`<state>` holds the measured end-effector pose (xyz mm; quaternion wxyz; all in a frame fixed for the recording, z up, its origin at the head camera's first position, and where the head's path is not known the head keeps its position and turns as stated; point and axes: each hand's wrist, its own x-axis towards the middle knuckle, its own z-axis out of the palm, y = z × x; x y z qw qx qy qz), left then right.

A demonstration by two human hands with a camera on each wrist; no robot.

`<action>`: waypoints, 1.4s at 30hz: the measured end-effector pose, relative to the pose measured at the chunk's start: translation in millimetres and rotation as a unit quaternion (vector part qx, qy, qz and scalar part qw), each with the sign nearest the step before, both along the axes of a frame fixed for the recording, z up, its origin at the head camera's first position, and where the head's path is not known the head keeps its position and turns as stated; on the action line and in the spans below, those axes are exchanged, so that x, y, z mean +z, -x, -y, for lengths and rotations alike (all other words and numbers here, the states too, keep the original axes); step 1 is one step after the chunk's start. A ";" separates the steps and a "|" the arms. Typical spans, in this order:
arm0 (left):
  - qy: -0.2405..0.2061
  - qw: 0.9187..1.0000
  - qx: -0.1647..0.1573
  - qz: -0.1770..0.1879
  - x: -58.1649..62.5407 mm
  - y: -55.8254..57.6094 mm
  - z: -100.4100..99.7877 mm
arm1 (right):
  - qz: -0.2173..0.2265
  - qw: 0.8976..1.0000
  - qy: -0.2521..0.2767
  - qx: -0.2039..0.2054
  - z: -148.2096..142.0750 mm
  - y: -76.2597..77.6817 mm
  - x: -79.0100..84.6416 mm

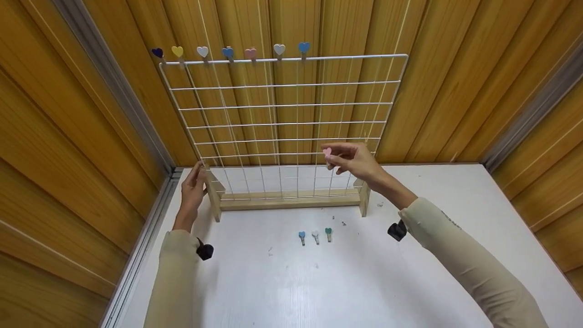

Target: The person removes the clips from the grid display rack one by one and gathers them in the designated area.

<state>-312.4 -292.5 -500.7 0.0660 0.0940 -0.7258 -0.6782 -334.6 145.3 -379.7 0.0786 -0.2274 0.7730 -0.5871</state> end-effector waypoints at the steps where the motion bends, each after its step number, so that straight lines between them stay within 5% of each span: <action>1: 0.001 1.000 -0.001 -0.001 0.3 0.0 0.2 | 0.005 1.000 -0.006 0.000 0.0 -0.3 -4.7; 25: -0.031 1.000 0.004 0.003 4.0 -6.4 2.3 | 0.090 0.994 -0.059 -0.004 -5.2 -6.6 -98.3; 42: -0.003 1.000 0.007 -0.023 -1.6 0.1 -0.9 | 0.128 0.991 -0.050 0.009 -20.4 -14.2 -171.8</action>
